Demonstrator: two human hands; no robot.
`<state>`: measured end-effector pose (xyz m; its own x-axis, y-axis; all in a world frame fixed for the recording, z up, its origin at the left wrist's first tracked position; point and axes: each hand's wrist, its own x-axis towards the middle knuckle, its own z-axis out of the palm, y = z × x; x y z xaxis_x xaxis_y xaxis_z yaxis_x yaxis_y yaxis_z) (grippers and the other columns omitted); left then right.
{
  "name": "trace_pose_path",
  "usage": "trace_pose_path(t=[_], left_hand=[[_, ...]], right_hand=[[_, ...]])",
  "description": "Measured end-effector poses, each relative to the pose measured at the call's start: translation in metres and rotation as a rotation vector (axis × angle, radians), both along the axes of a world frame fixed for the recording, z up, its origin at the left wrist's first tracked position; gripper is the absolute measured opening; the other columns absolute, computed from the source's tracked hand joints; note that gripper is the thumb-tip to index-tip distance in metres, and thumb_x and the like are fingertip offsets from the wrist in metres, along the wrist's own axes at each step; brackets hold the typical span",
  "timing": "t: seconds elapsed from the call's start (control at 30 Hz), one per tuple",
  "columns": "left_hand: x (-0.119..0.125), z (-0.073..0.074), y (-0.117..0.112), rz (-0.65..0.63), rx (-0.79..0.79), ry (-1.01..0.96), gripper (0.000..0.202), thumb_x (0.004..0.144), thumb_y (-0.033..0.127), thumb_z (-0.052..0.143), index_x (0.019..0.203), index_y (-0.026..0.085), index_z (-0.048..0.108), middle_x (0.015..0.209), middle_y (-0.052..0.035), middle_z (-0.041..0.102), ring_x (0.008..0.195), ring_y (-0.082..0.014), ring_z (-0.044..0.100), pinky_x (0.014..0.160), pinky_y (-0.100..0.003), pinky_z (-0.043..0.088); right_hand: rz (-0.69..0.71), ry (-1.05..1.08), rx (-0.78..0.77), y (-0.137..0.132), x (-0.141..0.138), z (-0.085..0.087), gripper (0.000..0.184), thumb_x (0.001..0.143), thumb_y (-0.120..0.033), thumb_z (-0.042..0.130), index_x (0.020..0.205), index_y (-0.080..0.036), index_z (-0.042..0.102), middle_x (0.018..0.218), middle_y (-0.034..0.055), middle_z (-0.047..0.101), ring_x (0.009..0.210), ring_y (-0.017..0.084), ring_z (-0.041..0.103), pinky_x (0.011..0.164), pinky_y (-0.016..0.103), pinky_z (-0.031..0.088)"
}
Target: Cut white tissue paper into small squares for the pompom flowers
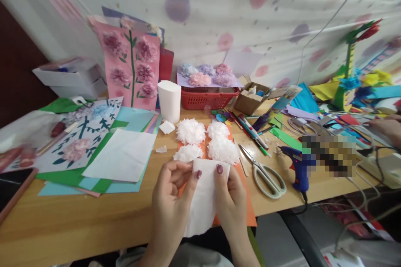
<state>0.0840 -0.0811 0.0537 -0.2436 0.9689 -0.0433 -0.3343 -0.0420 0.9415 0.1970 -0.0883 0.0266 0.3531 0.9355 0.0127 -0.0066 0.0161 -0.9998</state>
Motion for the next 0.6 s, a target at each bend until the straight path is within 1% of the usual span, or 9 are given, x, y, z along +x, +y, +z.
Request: trace_pose_path(t=[0.07, 0.17, 0.3, 0.4, 0.5, 0.6], left_hand=[[0.003, 0.001, -0.002, 0.011, -0.009, 0.010, 0.022, 0.070, 0.024, 0.087, 0.076, 0.024, 0.067, 0.080, -0.0014, 0.077, 0.078, -0.0187, 0.075, 0.071, -0.022, 0.057], [0.006, 0.005, -0.003, -0.003, -0.045, 0.038, 0.019, 0.072, 0.027, 0.086, 0.073, 0.023, 0.067, 0.070, -0.0005, 0.074, 0.068, -0.0178, 0.071, 0.064, -0.023, 0.053], [0.008, 0.008, -0.003, -0.030, -0.093, 0.044, 0.023, 0.072, 0.032, 0.085, 0.073, 0.023, 0.064, 0.061, 0.0025, 0.070, 0.054, -0.0135, 0.062, 0.053, -0.020, 0.046], [0.009, 0.009, -0.004, -0.053, -0.111, 0.015, 0.028, 0.070, 0.035, 0.086, 0.074, 0.023, 0.062, 0.059, 0.0031, 0.069, 0.053, -0.0124, 0.062, 0.050, -0.018, 0.044], [0.010, 0.010, -0.006, -0.078, -0.140, -0.031, 0.033, 0.068, 0.039, 0.087, 0.079, 0.022, 0.061, 0.060, 0.0027, 0.071, 0.056, -0.0138, 0.066, 0.052, -0.019, 0.047], [0.010, 0.011, -0.008, -0.101, -0.149, -0.071, 0.038, 0.067, 0.042, 0.087, 0.082, 0.021, 0.059, 0.061, 0.0027, 0.072, 0.055, -0.0130, 0.065, 0.052, -0.018, 0.047]], right_hand=[[-0.009, -0.014, -0.007, -0.002, 0.000, 0.001, 0.044, 0.092, -0.063, 0.056, 0.076, -0.022, 0.055, 0.067, -0.0006, 0.054, 0.060, 0.015, 0.049, 0.053, 0.025, 0.041], [0.001, -0.041, -0.011, -0.006, -0.002, 0.003, 0.044, 0.092, -0.063, 0.055, 0.075, -0.023, 0.052, 0.063, -0.0024, 0.051, 0.055, 0.013, 0.046, 0.049, 0.025, 0.039], [-0.071, -0.085, 0.000, -0.011, -0.007, 0.007, 0.044, 0.092, -0.062, 0.054, 0.073, -0.023, 0.048, 0.059, -0.0043, 0.047, 0.051, 0.012, 0.042, 0.046, 0.024, 0.035], [-0.098, -0.081, 0.017, -0.014, -0.008, 0.007, 0.042, 0.094, -0.060, 0.054, 0.074, -0.023, 0.048, 0.060, -0.0042, 0.048, 0.052, 0.012, 0.043, 0.047, 0.024, 0.036], [-0.078, -0.110, 0.057, -0.015, -0.004, 0.004, 0.040, 0.095, -0.057, 0.053, 0.074, -0.023, 0.050, 0.059, -0.0044, 0.048, 0.051, 0.012, 0.043, 0.045, 0.023, 0.036], [-0.058, -0.159, 0.118, -0.016, 0.000, 0.001, 0.039, 0.096, -0.054, 0.052, 0.075, -0.021, 0.054, 0.059, -0.0040, 0.051, 0.050, 0.012, 0.045, 0.045, 0.022, 0.038]])
